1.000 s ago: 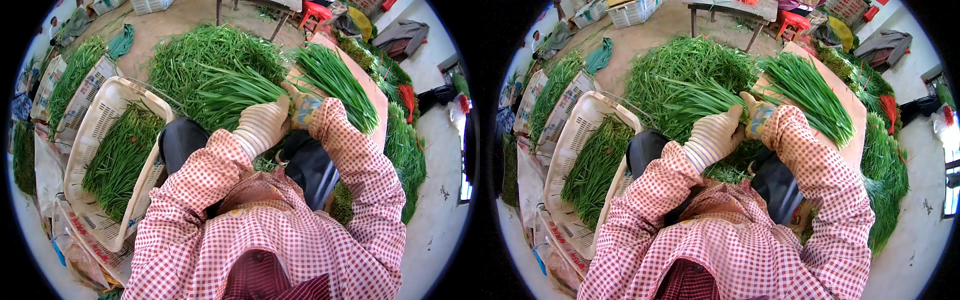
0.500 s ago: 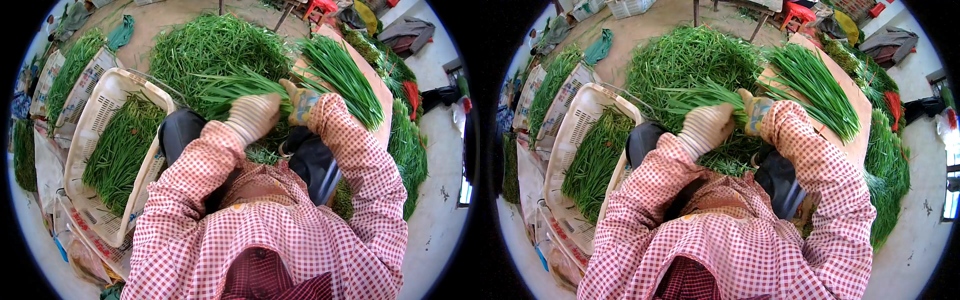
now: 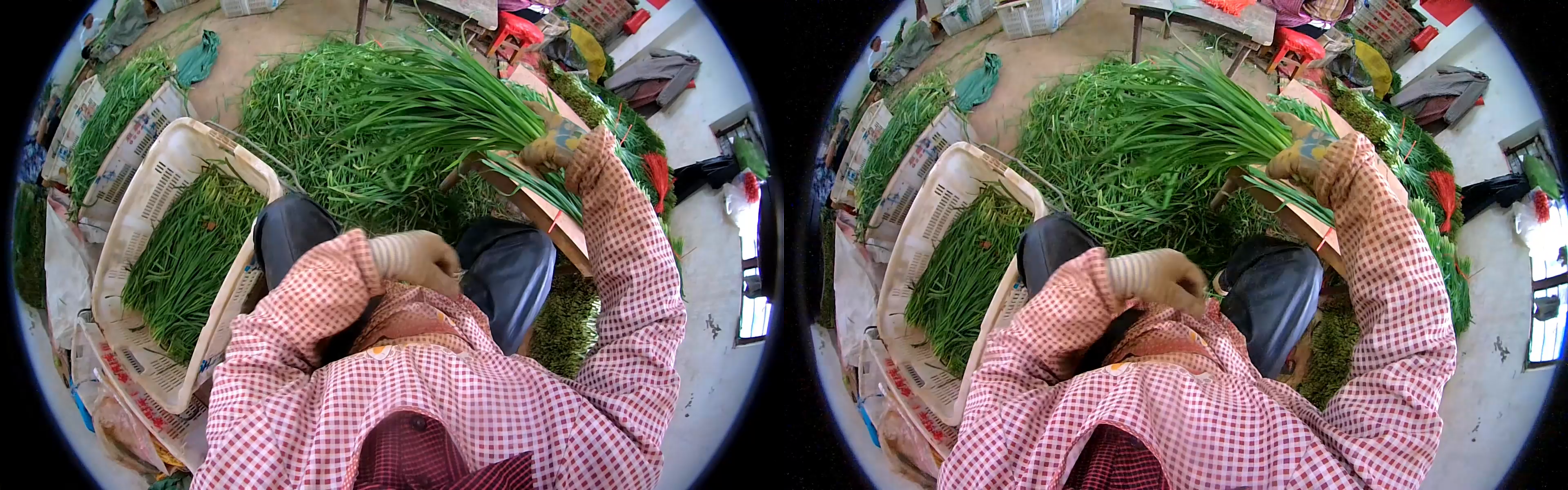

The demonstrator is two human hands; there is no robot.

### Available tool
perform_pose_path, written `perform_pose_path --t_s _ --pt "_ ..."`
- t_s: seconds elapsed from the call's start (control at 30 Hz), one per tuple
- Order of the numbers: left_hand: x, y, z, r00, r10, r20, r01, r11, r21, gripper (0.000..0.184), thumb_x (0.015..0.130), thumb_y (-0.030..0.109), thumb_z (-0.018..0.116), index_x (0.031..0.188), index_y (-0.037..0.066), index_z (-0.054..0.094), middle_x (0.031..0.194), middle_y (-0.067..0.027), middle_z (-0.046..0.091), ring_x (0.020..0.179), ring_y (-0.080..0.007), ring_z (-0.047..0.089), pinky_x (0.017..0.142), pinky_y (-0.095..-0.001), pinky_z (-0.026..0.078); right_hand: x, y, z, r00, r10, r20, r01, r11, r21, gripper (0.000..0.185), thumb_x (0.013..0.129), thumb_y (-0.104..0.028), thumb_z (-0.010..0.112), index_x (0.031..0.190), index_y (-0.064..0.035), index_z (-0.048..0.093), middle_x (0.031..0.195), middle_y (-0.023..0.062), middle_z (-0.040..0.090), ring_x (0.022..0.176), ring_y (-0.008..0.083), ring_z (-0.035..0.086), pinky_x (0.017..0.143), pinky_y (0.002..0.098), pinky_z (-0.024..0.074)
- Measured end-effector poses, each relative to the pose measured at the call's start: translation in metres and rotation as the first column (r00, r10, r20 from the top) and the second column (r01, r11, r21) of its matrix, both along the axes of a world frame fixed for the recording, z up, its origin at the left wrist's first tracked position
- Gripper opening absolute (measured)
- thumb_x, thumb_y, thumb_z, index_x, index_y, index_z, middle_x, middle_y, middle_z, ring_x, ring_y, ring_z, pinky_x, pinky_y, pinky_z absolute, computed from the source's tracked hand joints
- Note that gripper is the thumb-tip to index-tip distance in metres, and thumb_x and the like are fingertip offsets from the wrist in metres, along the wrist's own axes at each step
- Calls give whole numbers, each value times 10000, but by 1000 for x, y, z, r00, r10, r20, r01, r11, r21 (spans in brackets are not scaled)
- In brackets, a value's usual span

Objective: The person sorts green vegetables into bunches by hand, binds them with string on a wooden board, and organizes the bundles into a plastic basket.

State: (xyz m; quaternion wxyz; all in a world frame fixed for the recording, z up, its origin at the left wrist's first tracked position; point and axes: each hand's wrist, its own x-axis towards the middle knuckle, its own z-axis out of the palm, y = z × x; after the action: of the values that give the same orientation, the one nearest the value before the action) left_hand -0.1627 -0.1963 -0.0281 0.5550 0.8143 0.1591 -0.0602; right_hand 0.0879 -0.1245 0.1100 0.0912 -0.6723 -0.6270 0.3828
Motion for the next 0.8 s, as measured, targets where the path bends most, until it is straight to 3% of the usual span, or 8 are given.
perform_pose_path --t_s 0.07,0.1,0.17,0.2,0.23,0.4,0.5,0.8 --pt "31 -15 -26 856 266 442 -1 857 -515 591 831 392 669 1334 154 469 1219 -124 563 1018 -268 581 860 -405 493 -25 -25 12 1000 -4 -25 5 1000 29 817 643 -125 723 1380 -60 375 976 95 663 835 195 621 775 292 478" --pt "42 -16 -17 860 255 441 6 861 -509 591 831 392 669 1334 154 469 1219 -124 563 1018 -268 581 860 -405 493 -26 -34 11 998 59 21 -61 994 91 766 684 -179 700 1372 -72 381 1052 89 633 914 200 596 823 301 467" --pt "62 -14 -1 774 570 275 65 361 -930 827 805 549 637 1450 197 257 1387 -145 398 1159 -359 483 974 -525 411 -17 -53 -9 859 334 389 -454 848 274 675 765 -288 655 1356 -95 392 1203 76 572 1074 211 546 921 319 443" --pt "62 -7 -1 701 615 360 300 203 -932 870 787 670 557 1449 188 264 1411 -125 382 1228 -387 426 1033 -581 324 -14 -70 -23 772 371 516 -569 766 300 636 806 -342 632 1348 -107 398 1278 69 542 1153 216 522 969 329 431" --pt "63 -15 -10 511 753 415 401 218 -890 918 759 744 505 1447 184 266 1436 -108 364 1270 -383 393 1048 -597 292 -12 -89 -36 791 357 497 -554 763 333 649 810 -292 618 1371 -101 353 1272 89 544 1131 229 536 954 330 441" --pt "62 -21 -41 377 914 148 249 54 -967 916 720 771 526 1395 168 388 1408 -103 411 1281 -342 390 1069 -534 306 5 -190 -109 965 186 185 -238 915 326 778 829 -45 546 1483 -68 126 1242 189 558 1021 293 610 880 336 492" --pt "78 0 -65 346 927 146 289 43 -956 878 755 726 526 1404 155 374 1397 -116 423 1277 -310 402 1079 -507 306 26 -201 -134 984 96 152 -129 965 227 1028 720 -58 682 1495 -116 9 1144 244 549 966 347 595 828 353 490" --pt "202 100 16 257 953 160 -98 191 -977 861 791 763 416 1405 163 364 1425 -119 379 1286 -324 375 1074 -550 297 174 -146 -74 958 -162 237 16 854 521 641 701 -24 662 1299 -88 440 1093 192 598 1037 352 592 880 370 479"
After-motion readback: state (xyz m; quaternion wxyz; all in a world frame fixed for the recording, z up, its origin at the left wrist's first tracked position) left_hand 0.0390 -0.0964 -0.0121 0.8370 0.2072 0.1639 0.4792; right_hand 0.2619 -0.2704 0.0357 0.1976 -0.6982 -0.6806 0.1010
